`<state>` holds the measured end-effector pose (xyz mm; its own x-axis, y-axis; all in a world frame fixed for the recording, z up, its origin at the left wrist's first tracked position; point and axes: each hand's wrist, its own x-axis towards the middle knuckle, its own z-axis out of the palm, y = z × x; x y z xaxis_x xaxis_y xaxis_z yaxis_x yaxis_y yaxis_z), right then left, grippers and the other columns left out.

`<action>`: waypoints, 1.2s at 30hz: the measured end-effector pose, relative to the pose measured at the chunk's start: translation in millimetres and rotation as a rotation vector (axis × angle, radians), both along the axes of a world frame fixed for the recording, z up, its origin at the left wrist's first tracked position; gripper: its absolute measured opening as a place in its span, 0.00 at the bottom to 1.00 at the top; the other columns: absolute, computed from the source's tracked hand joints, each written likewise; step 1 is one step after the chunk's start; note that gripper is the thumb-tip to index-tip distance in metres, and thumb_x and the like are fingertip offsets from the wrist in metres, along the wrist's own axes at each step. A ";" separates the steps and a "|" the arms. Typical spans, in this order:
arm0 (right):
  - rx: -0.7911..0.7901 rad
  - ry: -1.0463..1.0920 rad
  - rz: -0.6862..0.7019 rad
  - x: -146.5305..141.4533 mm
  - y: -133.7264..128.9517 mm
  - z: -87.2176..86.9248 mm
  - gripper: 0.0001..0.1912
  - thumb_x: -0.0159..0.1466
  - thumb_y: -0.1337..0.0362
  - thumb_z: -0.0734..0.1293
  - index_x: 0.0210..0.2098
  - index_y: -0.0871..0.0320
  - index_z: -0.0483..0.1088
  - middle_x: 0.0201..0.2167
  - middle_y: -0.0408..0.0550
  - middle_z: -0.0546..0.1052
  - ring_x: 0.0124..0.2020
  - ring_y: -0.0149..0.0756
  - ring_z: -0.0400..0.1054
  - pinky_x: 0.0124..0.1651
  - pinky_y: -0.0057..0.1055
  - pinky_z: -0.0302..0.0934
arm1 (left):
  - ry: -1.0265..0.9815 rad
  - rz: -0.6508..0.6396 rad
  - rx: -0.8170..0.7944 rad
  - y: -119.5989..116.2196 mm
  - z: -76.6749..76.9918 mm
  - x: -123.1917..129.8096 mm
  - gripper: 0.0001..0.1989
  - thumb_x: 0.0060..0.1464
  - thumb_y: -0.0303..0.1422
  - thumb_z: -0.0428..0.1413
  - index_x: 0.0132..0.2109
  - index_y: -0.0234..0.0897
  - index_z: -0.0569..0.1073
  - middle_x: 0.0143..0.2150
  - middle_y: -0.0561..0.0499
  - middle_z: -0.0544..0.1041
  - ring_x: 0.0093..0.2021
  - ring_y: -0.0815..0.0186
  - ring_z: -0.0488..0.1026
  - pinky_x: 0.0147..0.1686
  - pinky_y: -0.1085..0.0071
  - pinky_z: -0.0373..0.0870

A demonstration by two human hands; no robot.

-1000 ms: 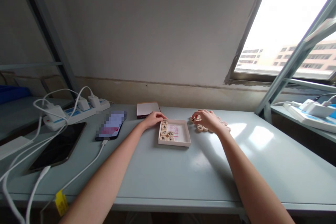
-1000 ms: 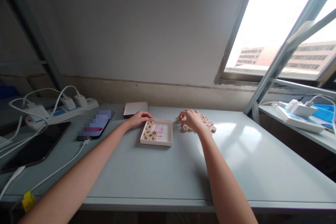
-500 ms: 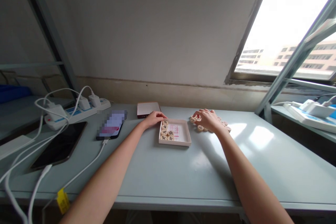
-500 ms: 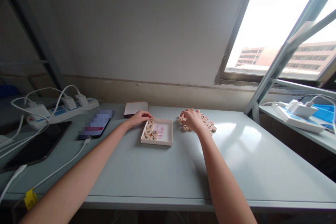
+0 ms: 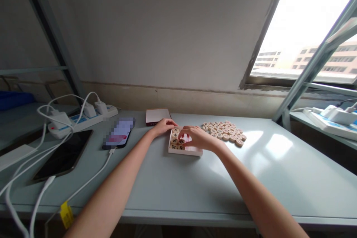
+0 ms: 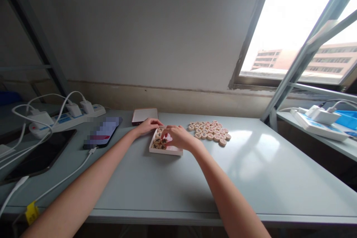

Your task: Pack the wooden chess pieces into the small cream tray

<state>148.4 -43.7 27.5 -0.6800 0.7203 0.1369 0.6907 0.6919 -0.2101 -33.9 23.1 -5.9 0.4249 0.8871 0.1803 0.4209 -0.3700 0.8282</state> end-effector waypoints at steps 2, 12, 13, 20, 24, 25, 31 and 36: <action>0.017 0.008 -0.021 -0.6 2.2 -3.1 0.13 0.52 0.65 0.68 0.38 0.53 0.69 0.38 0.45 0.70 0.36 0.34 0.63 0.38 0.28 0.52 | 0.003 -0.001 0.014 0.7 -0.6 -0.4 0.11 0.39 0.31 0.50 0.31 0.31 0.73 0.31 0.49 0.75 0.34 0.65 0.70 0.37 0.72 0.64; -0.037 0.028 -0.295 60.3 20.0 16.1 0.09 0.53 0.59 0.64 0.34 0.50 0.69 0.32 0.44 0.70 0.34 0.34 0.63 0.33 0.27 0.54 | -0.021 0.007 -0.047 -2.1 0.6 0.4 0.11 0.39 0.31 0.50 0.31 0.32 0.73 0.32 0.48 0.75 0.34 0.66 0.70 0.36 0.73 0.63; -0.054 -0.001 -0.351 69.1 22.0 15.8 0.09 0.53 0.59 0.64 0.34 0.50 0.69 0.32 0.44 0.70 0.34 0.34 0.63 0.33 0.27 0.54 | -0.021 0.006 -0.052 -2.7 1.2 0.6 0.11 0.39 0.31 0.49 0.31 0.31 0.72 0.33 0.48 0.75 0.34 0.66 0.70 0.36 0.73 0.63; -0.020 -0.096 -0.438 79.8 26.8 5.4 0.14 0.53 0.61 0.63 0.40 0.48 0.68 0.35 0.43 0.71 0.36 0.36 0.64 0.38 0.31 0.54 | -0.015 0.000 -0.060 -4.4 3.5 0.6 0.11 0.40 0.31 0.50 0.31 0.32 0.72 0.33 0.48 0.75 0.35 0.66 0.70 0.37 0.72 0.64; 0.065 -0.102 -0.396 71.1 25.7 2.2 0.12 0.55 0.63 0.62 0.39 0.48 0.71 0.39 0.47 0.69 0.41 0.39 0.62 0.41 0.33 0.53 | -0.017 0.004 -0.060 -4.6 3.5 0.7 0.10 0.40 0.31 0.50 0.31 0.32 0.72 0.33 0.48 0.76 0.35 0.66 0.70 0.37 0.72 0.64; 0.077 -0.111 -0.405 71.1 25.9 1.8 0.11 0.55 0.63 0.62 0.37 0.49 0.71 0.39 0.47 0.69 0.41 0.39 0.62 0.42 0.34 0.53 | -0.016 0.005 -0.057 -4.7 3.5 0.7 0.10 0.40 0.31 0.50 0.31 0.32 0.73 0.33 0.48 0.76 0.35 0.66 0.70 0.37 0.72 0.64; -0.037 0.068 -0.317 66.1 24.5 9.9 0.11 0.55 0.61 0.63 0.38 0.50 0.71 0.34 0.46 0.69 0.36 0.35 0.63 0.37 0.29 0.56 | -0.013 0.004 -0.041 -3.8 2.6 0.6 0.11 0.40 0.30 0.49 0.31 0.32 0.73 0.33 0.48 0.76 0.35 0.65 0.71 0.37 0.72 0.64; -0.222 0.152 0.047 24.1 4.5 18.8 0.13 0.53 0.65 0.66 0.39 0.50 0.70 0.36 0.43 0.69 0.35 0.30 0.63 0.36 0.25 0.57 | 0.006 0.004 -0.028 -1.5 1.7 0.6 0.11 0.40 0.29 0.49 0.32 0.32 0.73 0.32 0.49 0.75 0.35 0.66 0.70 0.37 0.72 0.64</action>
